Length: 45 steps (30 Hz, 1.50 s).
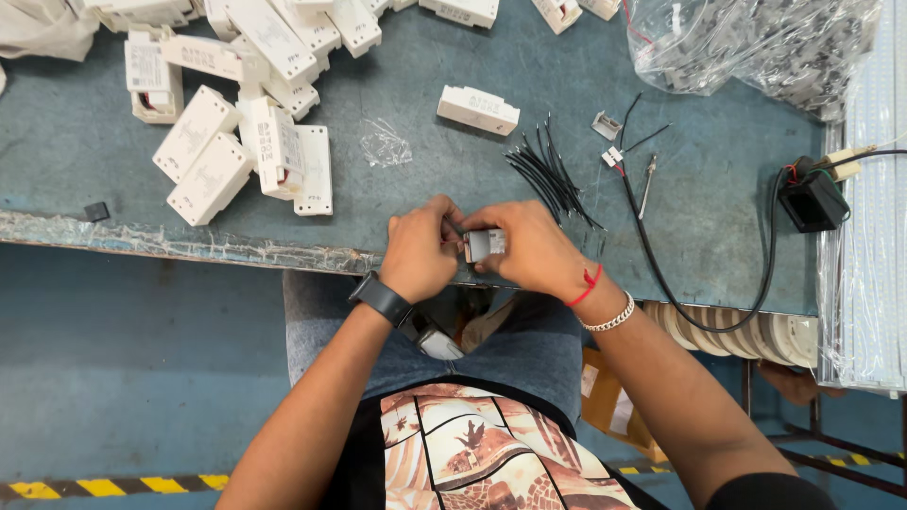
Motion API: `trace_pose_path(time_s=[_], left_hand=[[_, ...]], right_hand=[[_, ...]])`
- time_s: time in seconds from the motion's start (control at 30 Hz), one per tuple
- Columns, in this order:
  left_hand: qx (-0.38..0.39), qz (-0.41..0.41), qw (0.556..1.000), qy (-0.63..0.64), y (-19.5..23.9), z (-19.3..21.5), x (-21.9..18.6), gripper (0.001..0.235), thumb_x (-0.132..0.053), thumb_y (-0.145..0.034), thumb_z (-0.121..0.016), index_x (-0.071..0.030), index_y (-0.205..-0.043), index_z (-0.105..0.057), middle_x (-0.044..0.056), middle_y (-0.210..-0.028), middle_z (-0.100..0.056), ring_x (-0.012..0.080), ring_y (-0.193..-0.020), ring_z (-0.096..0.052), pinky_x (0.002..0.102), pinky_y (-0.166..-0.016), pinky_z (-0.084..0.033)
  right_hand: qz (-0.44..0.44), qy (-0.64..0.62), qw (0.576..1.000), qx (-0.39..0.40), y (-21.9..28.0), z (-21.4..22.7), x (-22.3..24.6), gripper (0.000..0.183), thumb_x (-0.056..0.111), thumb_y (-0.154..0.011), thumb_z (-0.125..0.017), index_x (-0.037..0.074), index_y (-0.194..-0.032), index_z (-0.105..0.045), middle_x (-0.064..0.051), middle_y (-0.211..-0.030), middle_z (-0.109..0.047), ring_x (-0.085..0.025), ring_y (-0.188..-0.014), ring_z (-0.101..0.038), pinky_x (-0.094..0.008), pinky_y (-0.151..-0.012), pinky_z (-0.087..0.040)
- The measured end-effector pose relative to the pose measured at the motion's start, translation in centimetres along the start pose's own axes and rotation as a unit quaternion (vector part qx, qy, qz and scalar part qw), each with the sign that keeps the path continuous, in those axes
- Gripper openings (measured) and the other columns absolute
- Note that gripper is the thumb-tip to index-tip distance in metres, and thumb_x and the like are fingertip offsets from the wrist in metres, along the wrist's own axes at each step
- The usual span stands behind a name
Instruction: The person assembles electronics by inserting colored wires into a plastic housing and securing components using a small tool.
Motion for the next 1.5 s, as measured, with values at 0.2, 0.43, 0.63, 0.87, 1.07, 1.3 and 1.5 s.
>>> trace_pose_path(time_s=[0.2,0.43,0.63,0.87,1.07,1.3,1.5], left_hand=[[-0.028,-0.041,0.988,0.145,2.0,0.4,-1.5,0.030,-0.006,-0.081,-0.067,-0.011,-0.110,-0.064,0.001,-0.083,-0.074,0.0204,-0.085,-0.076,0.039,-0.091,-0.055],[-0.249,-0.275,0.909,0.188,6.0,1.7,-6.1,0.094,-0.037,-0.075,-0.096,-0.009,-0.145,-0.040,0.013,-0.145,-0.051,0.0247,-0.144,-0.044,0.046,-0.125,-0.031],[-0.121,-0.348,0.867,0.337,7.7,-1.1,-8.5,0.123,-0.048,-0.066,-0.098,-0.010,-0.159,-0.026,0.016,-0.158,-0.046,0.0221,-0.140,-0.049,0.035,-0.120,-0.040],[-0.154,-0.300,0.899,0.280,9.9,-1.9,-10.1,0.096,-0.049,-0.074,-0.096,-0.006,-0.145,-0.049,0.011,-0.130,-0.069,0.0183,-0.109,-0.072,0.028,-0.098,-0.061],[-0.183,-0.307,0.905,0.230,10.7,-1.2,-11.7,0.077,-0.044,-0.080,-0.089,-0.004,-0.136,-0.055,0.011,-0.126,-0.070,0.0233,-0.112,-0.077,0.030,-0.100,-0.061],[-0.205,-0.340,0.884,0.248,11.9,-0.8,-13.6,0.062,-0.028,-0.083,-0.084,-0.003,-0.133,-0.058,0.015,-0.128,-0.068,0.0273,-0.119,-0.068,0.034,-0.104,-0.054],[-0.195,-0.351,0.879,0.256,12.1,-0.7,-14.2,0.053,-0.020,-0.086,-0.079,-0.005,-0.133,-0.059,0.013,-0.129,-0.069,0.0257,-0.117,-0.070,0.032,-0.103,-0.055]], right_hand=[[0.091,-0.097,0.990,-0.054,0.9,-0.6,-1.4,0.059,0.003,-0.058,-0.092,0.002,-0.113,-0.071,-0.012,-0.107,-0.073,-0.027,-0.095,-0.073,-0.037,-0.082,-0.057],[0.066,-0.450,0.880,-0.135,5.5,0.6,-2.2,0.048,-0.004,-0.074,-0.089,0.003,-0.116,-0.067,-0.010,-0.112,-0.075,-0.018,-0.103,-0.072,-0.035,-0.091,-0.061],[0.187,-0.587,0.770,-0.166,8.4,-0.1,1.8,0.048,0.014,-0.084,-0.091,0.001,-0.124,-0.069,-0.012,-0.123,-0.072,-0.020,-0.115,-0.071,-0.036,-0.100,-0.060],[0.129,-0.576,0.785,-0.187,11.0,-1.1,2.9,0.052,0.035,-0.087,-0.089,-0.002,-0.119,-0.070,-0.012,-0.114,-0.075,-0.016,-0.100,-0.071,-0.029,-0.088,-0.058],[0.139,-0.534,0.801,-0.233,11.7,-1.0,3.6,0.058,0.041,-0.084,-0.090,-0.002,-0.116,-0.068,-0.010,-0.113,-0.074,-0.013,-0.099,-0.069,-0.027,-0.086,-0.057],[0.101,-0.547,0.786,-0.270,13.1,-1.6,3.7,0.066,0.043,-0.080,-0.095,-0.005,-0.114,-0.064,-0.002,-0.091,-0.067,-0.006,-0.079,-0.062,-0.020,-0.070,-0.049],[0.097,-0.511,0.799,-0.301,14.4,-0.8,5.4,0.063,0.047,-0.086,-0.089,-0.002,-0.116,-0.062,-0.001,-0.101,-0.068,-0.006,-0.090,-0.062,-0.022,-0.080,-0.051]])
Point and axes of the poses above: each hand's wrist, its own y-axis away from the middle knuckle, its own z-axis out of the back of the hand, x = y × z, the point moved 1 cm from there along -y, towards the middle knuckle
